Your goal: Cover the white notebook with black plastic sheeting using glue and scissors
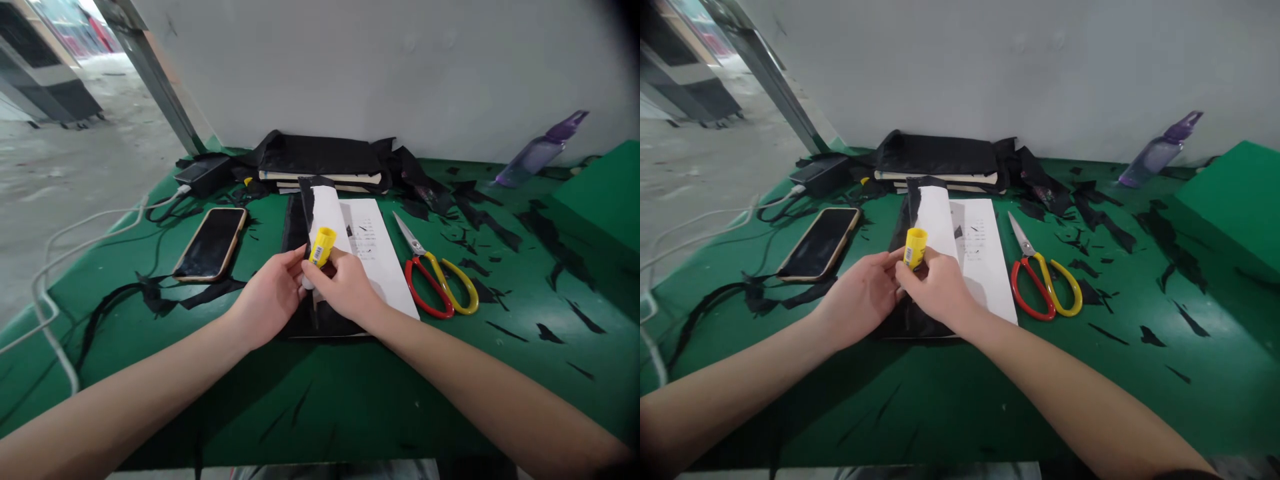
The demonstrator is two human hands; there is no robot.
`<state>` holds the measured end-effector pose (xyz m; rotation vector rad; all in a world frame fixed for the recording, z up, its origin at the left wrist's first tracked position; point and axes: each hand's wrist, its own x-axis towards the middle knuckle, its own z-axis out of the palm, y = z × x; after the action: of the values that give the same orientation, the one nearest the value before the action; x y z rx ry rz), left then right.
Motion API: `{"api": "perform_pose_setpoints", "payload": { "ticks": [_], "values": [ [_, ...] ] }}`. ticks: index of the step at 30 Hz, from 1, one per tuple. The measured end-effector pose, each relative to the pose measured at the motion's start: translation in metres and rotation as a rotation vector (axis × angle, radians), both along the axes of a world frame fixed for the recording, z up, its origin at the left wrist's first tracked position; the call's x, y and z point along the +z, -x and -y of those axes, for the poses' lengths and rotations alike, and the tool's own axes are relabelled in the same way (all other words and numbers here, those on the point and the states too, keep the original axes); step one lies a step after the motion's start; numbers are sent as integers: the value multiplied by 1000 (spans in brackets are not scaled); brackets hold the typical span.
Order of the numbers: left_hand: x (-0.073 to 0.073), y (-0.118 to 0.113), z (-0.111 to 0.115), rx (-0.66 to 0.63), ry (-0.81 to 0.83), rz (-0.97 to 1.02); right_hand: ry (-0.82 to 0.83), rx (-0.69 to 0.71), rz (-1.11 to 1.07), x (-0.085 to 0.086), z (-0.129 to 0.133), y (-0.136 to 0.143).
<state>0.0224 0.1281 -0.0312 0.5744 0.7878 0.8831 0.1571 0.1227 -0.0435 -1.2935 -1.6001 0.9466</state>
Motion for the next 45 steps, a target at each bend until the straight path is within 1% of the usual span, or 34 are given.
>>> {"api": "perform_pose_setpoints", "payload": {
  "ticks": [3,6,8,10,13,18,21,24,26,29,33,35,37,39,41,43,45],
  "values": [
    [1,-1,0,16,-6,5,0,7,19,0,0,0],
    [2,-2,0,1,-34,24,-21,18,92,-1,1,0],
    [2,-3,0,0,-44,19,-10,32,90,-1,1,-1],
    [2,-3,1,12,-37,-1,35,38,19,-1,0,-2],
    [1,-3,1,35,-23,-28,95,14,-153,-3,-2,-3],
    [1,-4,4,61,-12,-57,213,-66,-530,-6,-6,-5],
    [3,-5,8,103,-36,-111,197,-62,-686,-4,-6,-6],
    [3,-5,13,82,-111,-172,121,-57,-755,1,-4,-7],
    [1,-4,16,37,-215,-208,79,-66,-792,5,-2,-8],
    [-1,-2,21,-54,-377,-267,60,-98,-814,9,-1,-9],
    [0,-1,26,-131,-448,-412,39,-126,-804,7,-1,-8],
    [1,-2,27,-144,-467,-482,19,-130,-756,7,-3,-9],
    [1,-2,28,-157,-493,-542,-32,-157,-676,11,-4,-11],
    [-2,-3,28,-148,-527,-584,-118,-197,-568,23,-4,-17],
    [-3,-2,28,-140,-549,-599,-225,-232,-429,39,-5,-28],
    [-2,-3,28,-148,-554,-627,-334,-274,-278,53,-5,-45],
    [2,-3,28,-170,-543,-665,-413,-311,-115,60,-6,-68]
  ]
}}
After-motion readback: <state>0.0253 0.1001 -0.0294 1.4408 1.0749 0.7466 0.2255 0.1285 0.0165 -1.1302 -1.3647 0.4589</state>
